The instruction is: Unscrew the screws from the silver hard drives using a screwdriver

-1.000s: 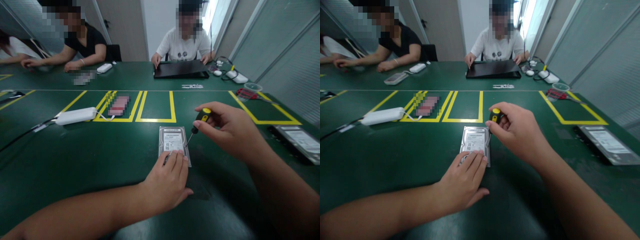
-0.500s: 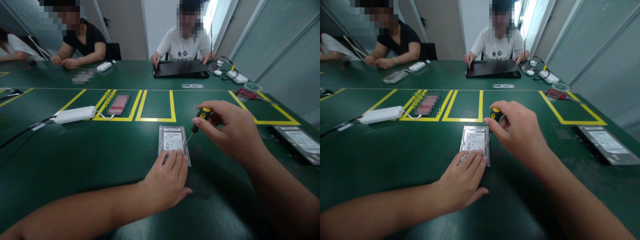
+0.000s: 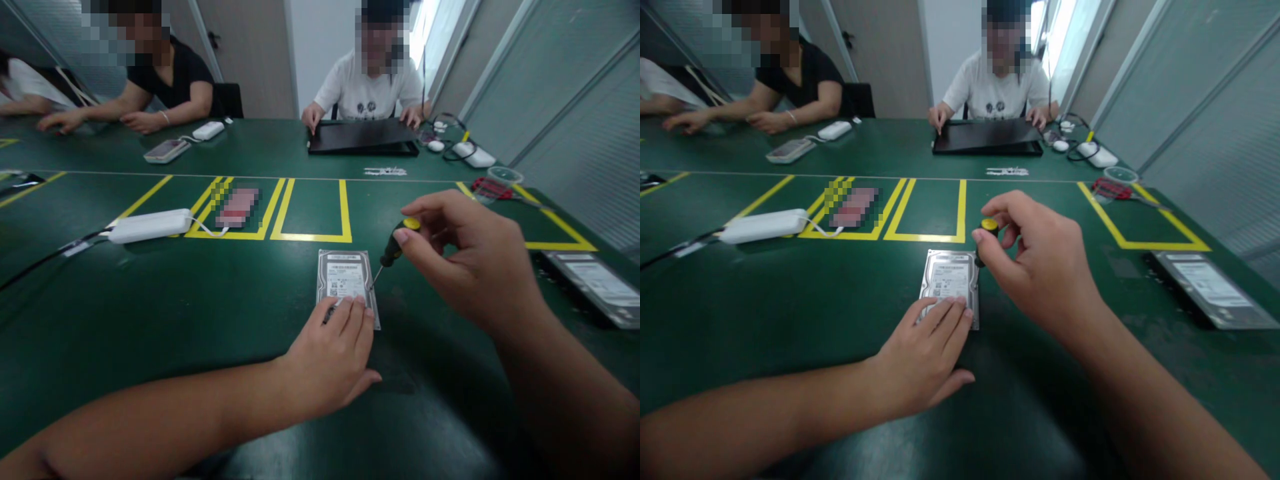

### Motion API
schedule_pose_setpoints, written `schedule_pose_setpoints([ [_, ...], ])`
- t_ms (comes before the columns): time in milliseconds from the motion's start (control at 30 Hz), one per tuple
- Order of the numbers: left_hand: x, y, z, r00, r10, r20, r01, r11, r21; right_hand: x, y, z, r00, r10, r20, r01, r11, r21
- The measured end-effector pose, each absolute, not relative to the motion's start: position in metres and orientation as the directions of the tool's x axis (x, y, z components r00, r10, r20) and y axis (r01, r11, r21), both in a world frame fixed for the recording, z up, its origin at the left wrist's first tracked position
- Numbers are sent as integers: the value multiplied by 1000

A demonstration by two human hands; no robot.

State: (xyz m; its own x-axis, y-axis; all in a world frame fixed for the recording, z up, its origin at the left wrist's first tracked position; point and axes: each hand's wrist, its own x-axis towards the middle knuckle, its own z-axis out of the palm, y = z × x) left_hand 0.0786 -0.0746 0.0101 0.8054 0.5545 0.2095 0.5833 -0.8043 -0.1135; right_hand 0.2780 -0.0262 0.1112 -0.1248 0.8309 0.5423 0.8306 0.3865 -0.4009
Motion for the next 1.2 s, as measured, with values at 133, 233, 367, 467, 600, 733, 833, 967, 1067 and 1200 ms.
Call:
schedule_pose_setpoints([
  [133, 78, -74, 9, 803, 559, 206, 585, -805, -100, 277, -30, 114, -144, 848, 510, 845, 373, -382],
  [233, 77, -74, 9, 803, 560, 203, 585, -806, -91, 276, -31, 115, -167, 838, 520, 836, 400, -376],
  [367, 77, -74, 10, 801, 565, 199, 588, -805, -84, 275, -29, 113, -186, 786, 589, 832, 445, -331],
  [467, 76, -74, 11, 803, 564, 192, 585, -807, -77, 275, -31, 114, -165, 809, 564, 845, 411, -342],
  [600, 76, -74, 10, 805, 559, 197, 581, -810, -78, 275, -35, 118, -103, 837, 537, 856, 349, -380],
  [733, 76, -74, 8, 805, 556, 208, 580, -810, -81, 276, -34, 117, -168, 787, 593, 852, 419, -314],
  [833, 75, -74, 7, 802, 559, 211, 585, -807, -81, 276, -30, 113, -223, 725, 651, 827, 495, -268],
  [967, 75, -73, 7, 806, 550, 216, 576, -814, -78, 276, -29, 112, -231, 712, 663, 827, 503, -251],
  [1067, 74, -73, 7, 805, 552, 217, 577, -814, -72, 275, -32, 113, -195, 738, 646, 845, 461, -271],
  [1200, 74, -74, 6, 805, 554, 214, 578, -813, -69, 275, -32, 113, -205, 741, 640, 841, 468, -272],
])
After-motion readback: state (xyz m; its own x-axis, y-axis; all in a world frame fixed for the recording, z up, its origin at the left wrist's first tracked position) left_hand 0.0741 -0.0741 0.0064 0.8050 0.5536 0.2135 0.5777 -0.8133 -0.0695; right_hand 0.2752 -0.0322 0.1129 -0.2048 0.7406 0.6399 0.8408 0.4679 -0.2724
